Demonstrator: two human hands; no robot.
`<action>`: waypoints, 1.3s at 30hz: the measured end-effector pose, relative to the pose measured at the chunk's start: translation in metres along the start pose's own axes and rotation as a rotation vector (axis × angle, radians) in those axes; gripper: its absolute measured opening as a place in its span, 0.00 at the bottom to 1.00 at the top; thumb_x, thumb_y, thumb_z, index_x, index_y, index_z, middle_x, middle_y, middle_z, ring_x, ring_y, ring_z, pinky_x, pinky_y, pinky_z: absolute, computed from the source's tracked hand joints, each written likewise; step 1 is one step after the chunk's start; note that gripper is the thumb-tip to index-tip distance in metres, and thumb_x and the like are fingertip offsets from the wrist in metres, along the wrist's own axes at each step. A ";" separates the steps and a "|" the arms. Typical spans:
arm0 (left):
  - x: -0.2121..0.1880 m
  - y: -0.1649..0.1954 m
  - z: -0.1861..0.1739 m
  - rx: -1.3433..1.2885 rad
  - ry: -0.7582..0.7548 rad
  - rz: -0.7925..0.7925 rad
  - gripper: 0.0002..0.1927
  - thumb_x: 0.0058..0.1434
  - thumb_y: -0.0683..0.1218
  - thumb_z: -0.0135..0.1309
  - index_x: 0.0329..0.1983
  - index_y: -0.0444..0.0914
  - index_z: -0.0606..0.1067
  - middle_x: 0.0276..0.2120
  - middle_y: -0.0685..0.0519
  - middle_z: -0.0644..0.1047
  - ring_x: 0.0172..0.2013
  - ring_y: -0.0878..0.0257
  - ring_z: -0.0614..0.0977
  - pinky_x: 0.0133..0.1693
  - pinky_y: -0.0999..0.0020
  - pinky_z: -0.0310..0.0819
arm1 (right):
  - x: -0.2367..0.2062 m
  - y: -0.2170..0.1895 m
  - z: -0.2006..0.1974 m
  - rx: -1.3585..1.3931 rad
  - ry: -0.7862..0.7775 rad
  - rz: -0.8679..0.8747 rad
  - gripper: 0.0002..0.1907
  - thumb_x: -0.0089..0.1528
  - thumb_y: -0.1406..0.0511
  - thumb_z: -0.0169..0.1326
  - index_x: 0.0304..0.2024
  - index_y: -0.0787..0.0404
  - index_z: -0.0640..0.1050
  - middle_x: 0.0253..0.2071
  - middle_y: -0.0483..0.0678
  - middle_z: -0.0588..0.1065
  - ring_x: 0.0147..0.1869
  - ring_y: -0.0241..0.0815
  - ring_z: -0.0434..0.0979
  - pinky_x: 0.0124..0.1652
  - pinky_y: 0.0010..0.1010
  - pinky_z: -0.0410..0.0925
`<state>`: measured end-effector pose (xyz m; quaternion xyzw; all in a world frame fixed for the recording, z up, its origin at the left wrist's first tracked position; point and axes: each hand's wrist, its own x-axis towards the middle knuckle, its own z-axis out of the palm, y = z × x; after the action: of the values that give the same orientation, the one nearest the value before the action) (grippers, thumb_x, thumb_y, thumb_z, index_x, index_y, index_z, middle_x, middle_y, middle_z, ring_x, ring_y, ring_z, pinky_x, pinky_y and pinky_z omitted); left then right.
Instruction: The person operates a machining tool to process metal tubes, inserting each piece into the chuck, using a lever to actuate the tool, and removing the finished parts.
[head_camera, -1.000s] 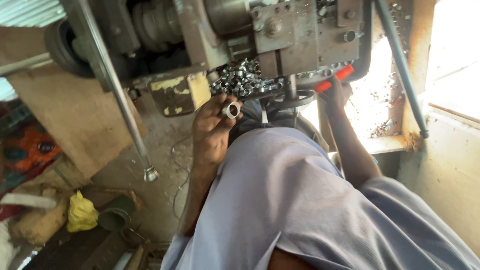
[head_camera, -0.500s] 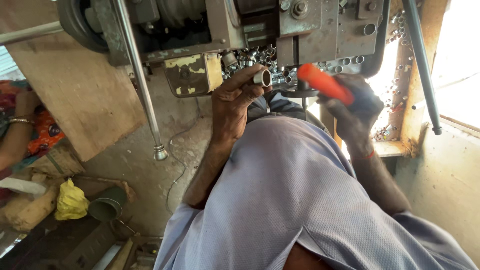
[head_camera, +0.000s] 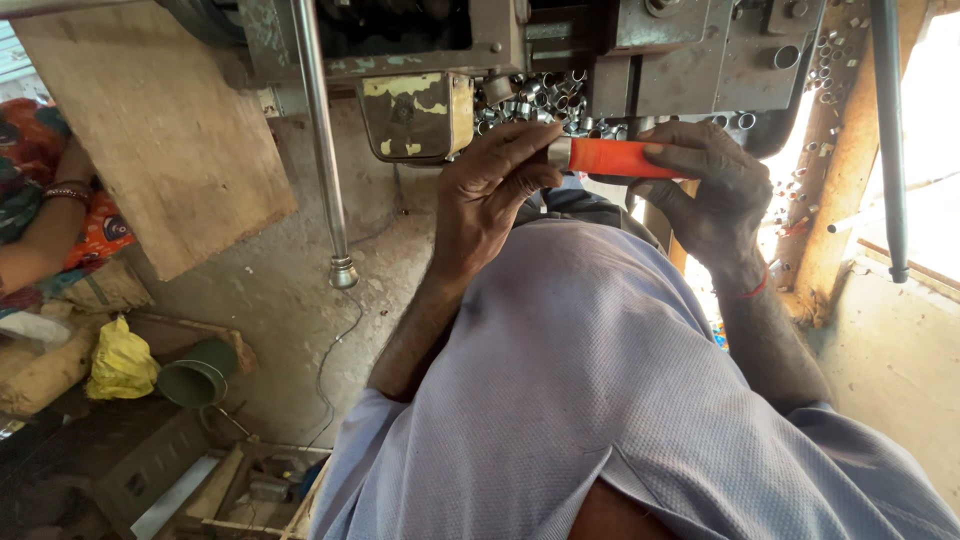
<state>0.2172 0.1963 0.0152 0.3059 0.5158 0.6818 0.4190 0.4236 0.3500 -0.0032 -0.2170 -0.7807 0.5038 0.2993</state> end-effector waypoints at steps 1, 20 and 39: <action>0.000 0.001 -0.002 0.030 -0.019 0.007 0.19 0.70 0.32 0.55 0.63 0.35 0.75 0.60 0.46 0.76 0.52 0.63 0.84 0.56 0.70 0.82 | 0.000 0.000 0.000 -0.021 -0.003 -0.015 0.20 0.60 0.69 0.72 0.52 0.63 0.80 0.54 0.54 0.80 0.55 0.45 0.82 0.51 0.30 0.78; -0.001 0.019 -0.010 0.553 -0.081 0.108 0.19 0.70 0.34 0.56 0.62 0.39 0.75 0.59 0.46 0.76 0.52 0.61 0.86 0.54 0.71 0.82 | 0.012 -0.018 -0.002 -0.179 -0.064 -0.097 0.16 0.62 0.71 0.73 0.50 0.63 0.81 0.53 0.53 0.80 0.56 0.44 0.83 0.51 0.31 0.77; -0.008 0.018 0.020 0.413 -0.035 0.134 0.31 0.62 0.47 0.71 0.67 0.47 0.74 0.56 0.57 0.75 0.56 0.66 0.78 0.59 0.72 0.79 | -0.019 0.034 0.066 0.806 -0.086 0.596 0.21 0.62 0.78 0.64 0.55 0.62 0.75 0.55 0.49 0.77 0.60 0.42 0.79 0.63 0.37 0.74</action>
<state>0.2338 0.1959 0.0384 0.4307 0.6157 0.5825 0.3099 0.3935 0.3077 -0.0597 -0.2766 -0.4396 0.8374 0.1702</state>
